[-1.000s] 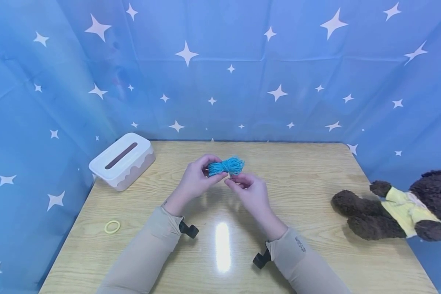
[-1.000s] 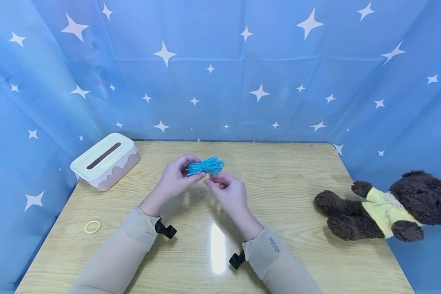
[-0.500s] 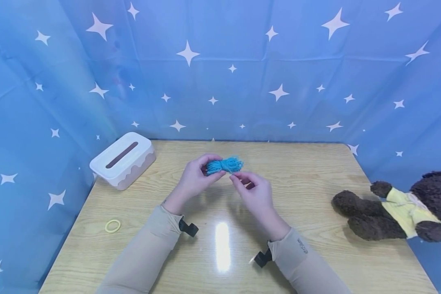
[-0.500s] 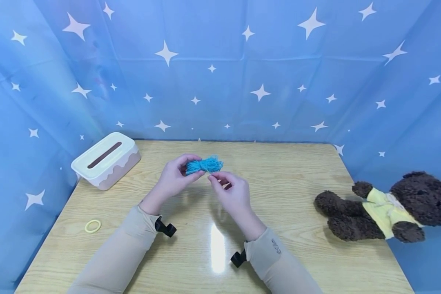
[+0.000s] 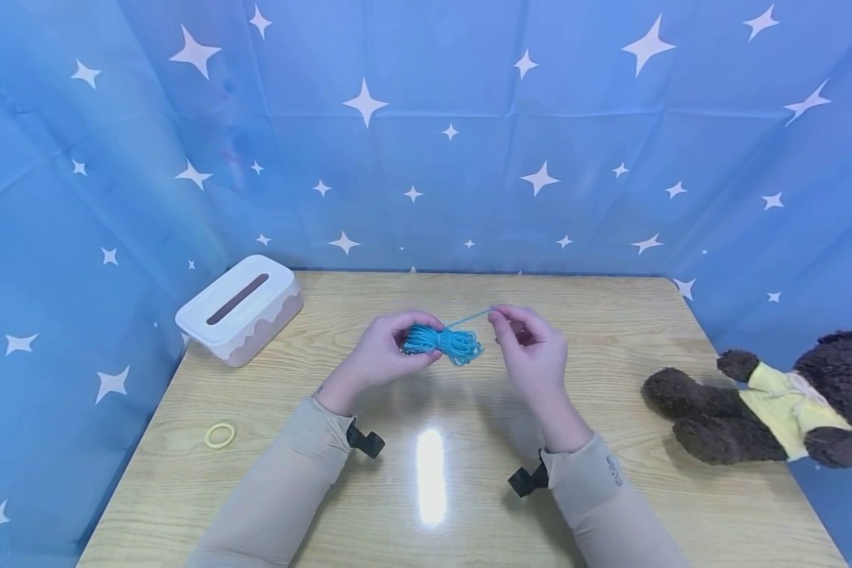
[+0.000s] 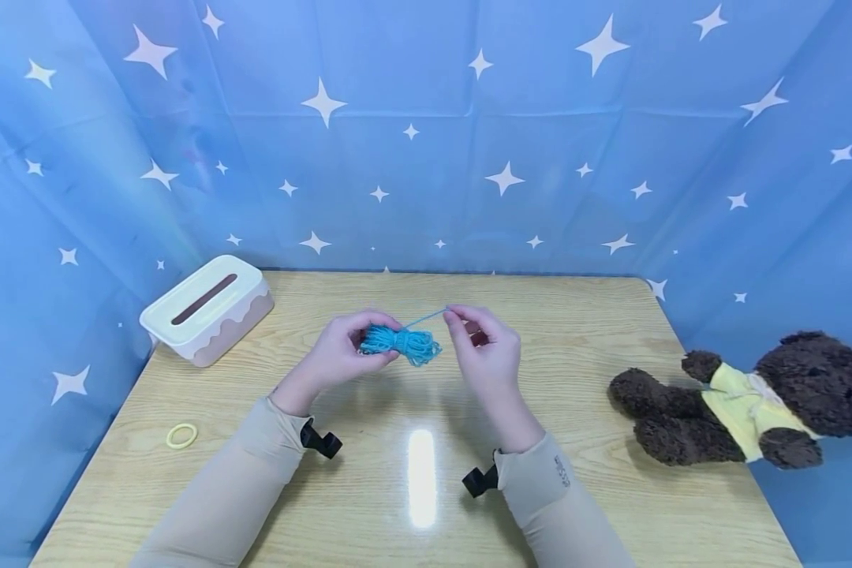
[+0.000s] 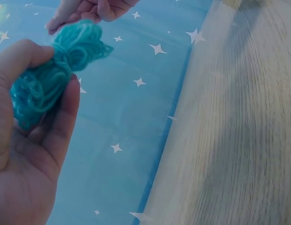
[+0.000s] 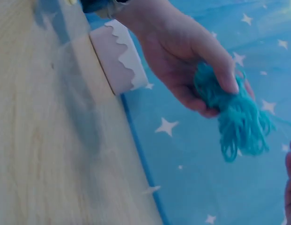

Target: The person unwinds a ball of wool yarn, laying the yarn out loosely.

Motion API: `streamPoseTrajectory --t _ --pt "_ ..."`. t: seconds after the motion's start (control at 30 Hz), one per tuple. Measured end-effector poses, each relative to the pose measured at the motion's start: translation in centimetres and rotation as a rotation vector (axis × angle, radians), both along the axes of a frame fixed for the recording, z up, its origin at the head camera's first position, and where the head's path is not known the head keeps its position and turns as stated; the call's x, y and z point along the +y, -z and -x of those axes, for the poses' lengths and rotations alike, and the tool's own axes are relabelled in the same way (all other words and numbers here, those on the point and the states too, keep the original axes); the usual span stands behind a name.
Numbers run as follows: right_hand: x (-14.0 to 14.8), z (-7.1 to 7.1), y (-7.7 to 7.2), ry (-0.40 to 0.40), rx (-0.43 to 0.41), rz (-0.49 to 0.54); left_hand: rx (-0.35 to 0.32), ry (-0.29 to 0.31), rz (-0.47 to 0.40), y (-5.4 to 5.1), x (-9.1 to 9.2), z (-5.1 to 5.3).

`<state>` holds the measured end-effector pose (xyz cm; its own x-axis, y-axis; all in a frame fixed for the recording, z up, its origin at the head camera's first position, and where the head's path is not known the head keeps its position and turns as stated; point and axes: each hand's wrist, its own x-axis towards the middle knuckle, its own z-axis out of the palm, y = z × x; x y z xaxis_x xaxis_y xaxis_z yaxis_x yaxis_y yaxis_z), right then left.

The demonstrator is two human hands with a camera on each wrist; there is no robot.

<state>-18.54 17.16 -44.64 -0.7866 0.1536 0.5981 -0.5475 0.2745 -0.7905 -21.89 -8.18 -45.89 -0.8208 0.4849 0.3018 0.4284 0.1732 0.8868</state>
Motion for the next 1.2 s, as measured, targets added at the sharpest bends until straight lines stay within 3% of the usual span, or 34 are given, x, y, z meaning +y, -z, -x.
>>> streamPoseTrajectory --t 0.2,0.3,0.47,0.67,0.87,1.0,1.1,1.2 --pt "1.4 0.4 -0.3 0.046 -0.087 0.044 0.023 0.074 -0.106 -0.1 0.1 -0.4" --pt "2.3 0.5 -0.4 0.018 -0.127 0.020 0.017 0.081 -0.159 -0.2 0.1 -0.4" --pt "4.0 0.4 -0.7 -0.102 -0.130 0.010 -0.019 0.016 -0.185 -0.4 -0.1 -0.3" --pt "5.0 0.5 -1.1 -0.142 -0.069 0.047 -0.005 -0.059 -0.141 -0.2 -0.3 -0.1" --pt "5.9 0.3 -1.4 -0.184 -0.131 -0.062 -0.017 -0.144 -0.167 -0.2 -0.3 0.0" --pt "6.7 0.1 -1.5 -0.267 -0.169 -0.127 -0.025 -0.198 -0.203 -0.4 -0.2 0.1" --pt "7.2 0.0 -1.5 -0.377 -0.135 -0.074 -0.024 -0.215 -0.197 -0.5 -0.2 0.2" --pt "7.5 0.1 -1.5 -0.437 -0.089 0.031 -0.030 -0.211 -0.163 -0.4 -0.3 0.3"
